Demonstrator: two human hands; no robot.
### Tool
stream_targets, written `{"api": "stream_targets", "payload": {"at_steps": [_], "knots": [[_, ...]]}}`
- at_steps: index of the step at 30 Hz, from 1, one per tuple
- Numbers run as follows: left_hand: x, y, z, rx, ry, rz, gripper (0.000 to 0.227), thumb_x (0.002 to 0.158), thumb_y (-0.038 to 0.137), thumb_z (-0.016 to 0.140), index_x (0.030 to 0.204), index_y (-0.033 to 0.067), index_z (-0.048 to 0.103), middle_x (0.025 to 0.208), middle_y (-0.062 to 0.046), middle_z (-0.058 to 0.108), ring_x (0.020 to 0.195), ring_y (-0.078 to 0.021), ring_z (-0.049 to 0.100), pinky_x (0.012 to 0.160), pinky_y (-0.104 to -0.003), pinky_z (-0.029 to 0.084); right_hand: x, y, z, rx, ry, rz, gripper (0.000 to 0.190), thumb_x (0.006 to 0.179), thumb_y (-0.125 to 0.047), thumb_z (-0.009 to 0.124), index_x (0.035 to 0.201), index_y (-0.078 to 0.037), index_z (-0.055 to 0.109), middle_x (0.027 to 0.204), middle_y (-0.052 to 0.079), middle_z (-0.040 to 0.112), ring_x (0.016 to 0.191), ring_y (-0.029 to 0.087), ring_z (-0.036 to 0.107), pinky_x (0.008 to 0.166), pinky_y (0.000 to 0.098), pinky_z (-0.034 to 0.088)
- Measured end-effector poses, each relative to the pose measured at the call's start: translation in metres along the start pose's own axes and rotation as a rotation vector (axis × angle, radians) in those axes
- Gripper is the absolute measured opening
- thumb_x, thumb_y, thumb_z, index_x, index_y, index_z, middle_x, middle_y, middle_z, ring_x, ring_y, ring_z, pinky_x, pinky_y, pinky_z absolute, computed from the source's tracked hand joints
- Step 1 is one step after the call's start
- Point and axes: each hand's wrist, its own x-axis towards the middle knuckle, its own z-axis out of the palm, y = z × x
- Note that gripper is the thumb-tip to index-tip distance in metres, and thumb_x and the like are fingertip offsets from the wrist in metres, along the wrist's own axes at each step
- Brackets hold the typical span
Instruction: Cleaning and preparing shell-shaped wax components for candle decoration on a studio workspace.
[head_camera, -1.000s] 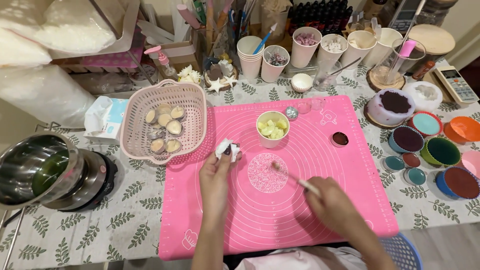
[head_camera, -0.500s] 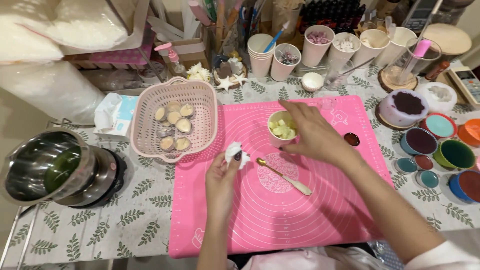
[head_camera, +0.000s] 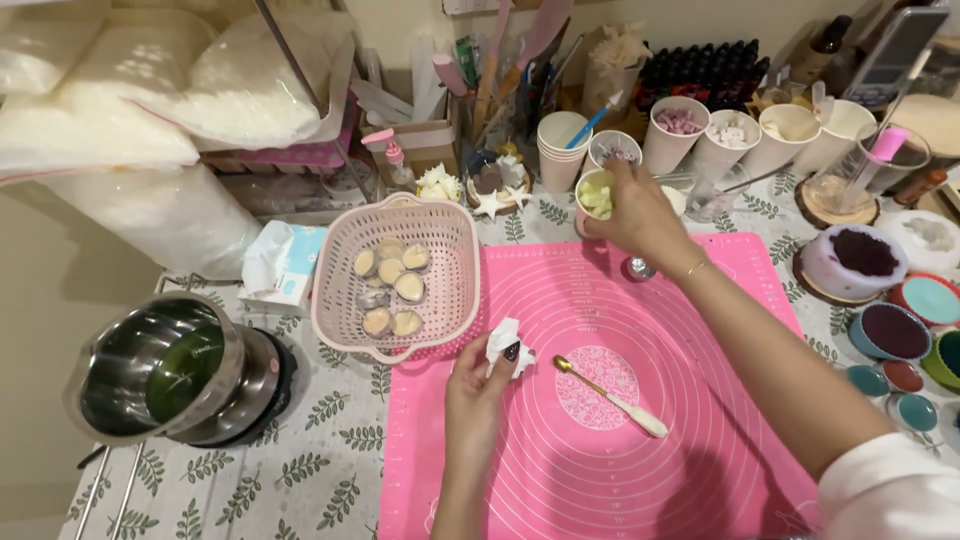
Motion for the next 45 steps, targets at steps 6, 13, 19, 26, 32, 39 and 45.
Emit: {"api": "stream_targets", "payload": {"at_steps": [6, 13, 19, 26, 32, 39, 45], "knots": [[0.004, 0.011, 0.008, 0.066, 0.002, -0.037, 0.047, 0.093, 0.02, 0.068, 0.135, 0.0015, 0.059, 0.098, -0.01, 0.08, 0.092, -0.0132, 0.073, 0.085, -0.028, 0.054, -0.005, 0.03, 0.012, 0.076, 0.12, -0.096, 0.089, 0.073, -0.025, 0.086, 0.142, 0.008, 0.041, 0.128, 0.033, 0.058, 0.12, 0.046, 0.059, 0.101, 0.0468, 0.049], [0.01, -0.007, 0.011, 0.099, -0.038, -0.016, 0.047, 0.093, 0.021, 0.068, 0.134, 0.0002, 0.061, 0.096, -0.011, 0.08, 0.091, -0.0142, 0.073, 0.084, -0.028, 0.054, -0.05, 0.053, -0.043, -0.103, -0.089, 0.061, 0.05, 0.083, -0.027, 0.079, 0.128, -0.009, 0.066, 0.128, 0.017, 0.064, 0.119, 0.037, 0.063, 0.106, 0.0444, 0.05], [0.005, -0.007, 0.031, 0.051, -0.054, -0.002, 0.045, 0.092, 0.019, 0.068, 0.132, -0.0011, 0.061, 0.102, -0.012, 0.078, 0.095, -0.0155, 0.074, 0.088, -0.032, 0.058, -0.061, 0.054, -0.031, -0.143, -0.377, -0.254, 0.061, 0.064, -0.022, 0.083, 0.124, -0.027, 0.075, 0.141, 0.008, 0.057, 0.119, 0.038, 0.044, 0.103, 0.0535, 0.042], [-0.006, -0.004, 0.03, 0.14, -0.019, 0.008, 0.042, 0.092, 0.017, 0.068, 0.131, 0.0005, 0.062, 0.105, -0.011, 0.081, 0.097, -0.0142, 0.073, 0.086, -0.028, 0.055, -0.049, 0.068, -0.037, -0.274, -0.337, -0.275, 0.046, 0.073, -0.019, 0.078, 0.119, -0.023, 0.076, 0.131, 0.006, 0.061, 0.124, 0.034, 0.047, 0.109, 0.0518, 0.037], [-0.008, -0.004, 0.032, 0.201, -0.002, -0.007, 0.041, 0.093, 0.017, 0.066, 0.13, 0.0015, 0.063, 0.1, -0.011, 0.082, 0.095, -0.014, 0.074, 0.086, -0.027, 0.055, -0.051, 0.104, -0.064, -0.043, -0.269, -0.339, 0.052, 0.067, -0.017, 0.082, 0.118, -0.012, 0.074, 0.12, 0.009, 0.07, 0.114, 0.033, 0.06, 0.101, 0.0457, 0.047], [-0.008, -0.001, 0.047, 0.304, -0.033, -0.012, 0.038, 0.094, 0.017, 0.063, 0.129, 0.0012, 0.065, 0.098, -0.012, 0.081, 0.093, -0.0169, 0.076, 0.087, -0.03, 0.058, -0.096, 0.129, -0.145, -0.056, -0.178, 0.033, 0.034, 0.084, -0.02, 0.076, 0.115, -0.007, 0.072, 0.113, 0.014, 0.072, 0.099, 0.028, 0.071, 0.087, 0.0408, 0.057], [-0.006, -0.004, 0.064, 0.267, -0.102, 0.053, 0.035, 0.097, 0.015, 0.061, 0.128, -0.001, 0.064, 0.1, -0.011, 0.078, 0.094, -0.0158, 0.073, 0.089, -0.029, 0.056, -0.167, 0.107, -0.176, -0.152, -0.247, 0.581, 0.041, 0.083, -0.025, 0.077, 0.122, -0.012, 0.07, 0.106, 0.015, 0.074, 0.095, 0.031, 0.073, 0.087, 0.0419, 0.057]]}}
